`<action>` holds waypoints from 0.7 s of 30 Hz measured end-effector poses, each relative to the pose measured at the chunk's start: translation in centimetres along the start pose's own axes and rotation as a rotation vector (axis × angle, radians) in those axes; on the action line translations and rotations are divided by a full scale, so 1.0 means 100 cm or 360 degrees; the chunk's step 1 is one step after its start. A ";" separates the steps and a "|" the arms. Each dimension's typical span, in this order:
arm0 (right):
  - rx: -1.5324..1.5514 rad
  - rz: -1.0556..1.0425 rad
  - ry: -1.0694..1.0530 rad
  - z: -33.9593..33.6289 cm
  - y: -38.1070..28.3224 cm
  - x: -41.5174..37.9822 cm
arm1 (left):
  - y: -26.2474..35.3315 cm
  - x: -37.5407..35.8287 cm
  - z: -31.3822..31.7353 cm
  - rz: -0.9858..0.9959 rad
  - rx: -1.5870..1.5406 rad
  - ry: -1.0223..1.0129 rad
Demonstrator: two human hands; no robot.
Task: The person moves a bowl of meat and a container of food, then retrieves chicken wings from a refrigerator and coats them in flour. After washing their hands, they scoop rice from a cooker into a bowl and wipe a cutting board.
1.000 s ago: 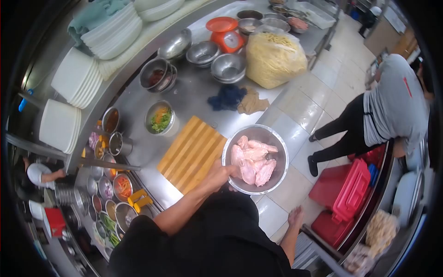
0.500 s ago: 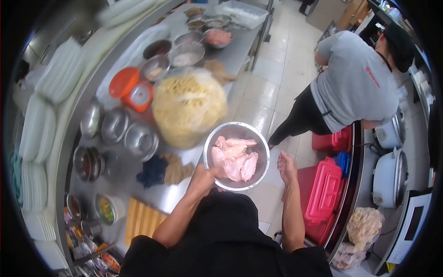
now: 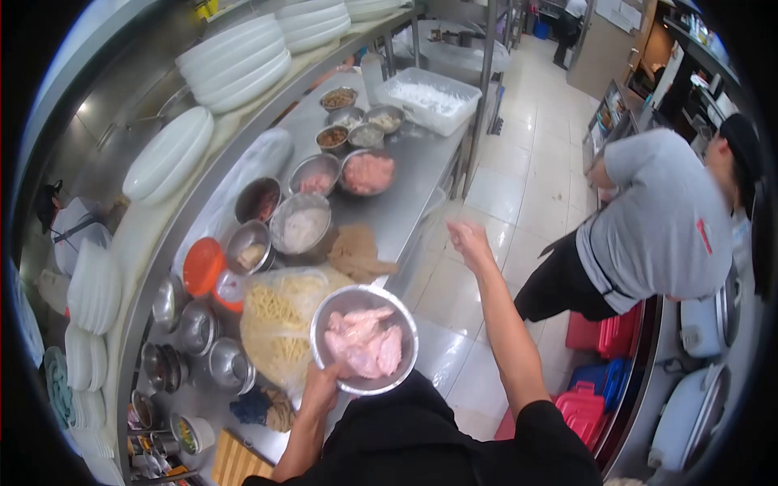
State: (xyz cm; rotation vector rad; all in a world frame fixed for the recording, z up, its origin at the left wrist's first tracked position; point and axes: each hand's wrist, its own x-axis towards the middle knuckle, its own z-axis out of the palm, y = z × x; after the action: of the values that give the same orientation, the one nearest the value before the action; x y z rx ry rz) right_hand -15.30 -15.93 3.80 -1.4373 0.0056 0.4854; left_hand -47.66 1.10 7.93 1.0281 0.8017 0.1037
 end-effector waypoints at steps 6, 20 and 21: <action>-0.0052 -0.0155 -0.0056 0.023 -0.101 0.148 | 0.004 0.046 0.055 -0.0079 -0.0066 0.0062; -0.1100 -0.0386 -0.0227 -0.051 -0.178 0.417 | 0.049 0.261 0.219 -0.0047 -0.0210 0.0035; -0.1198 -0.0443 -0.0378 -0.043 -0.166 0.440 | 0.050 0.274 0.230 -0.0027 -0.0212 0.0035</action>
State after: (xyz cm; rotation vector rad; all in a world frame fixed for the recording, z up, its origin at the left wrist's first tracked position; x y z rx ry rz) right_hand 31.02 -6.95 6.11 -2.0617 -0.6169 0.4417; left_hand -11.94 -0.98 3.07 0.8956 0.8122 0.1524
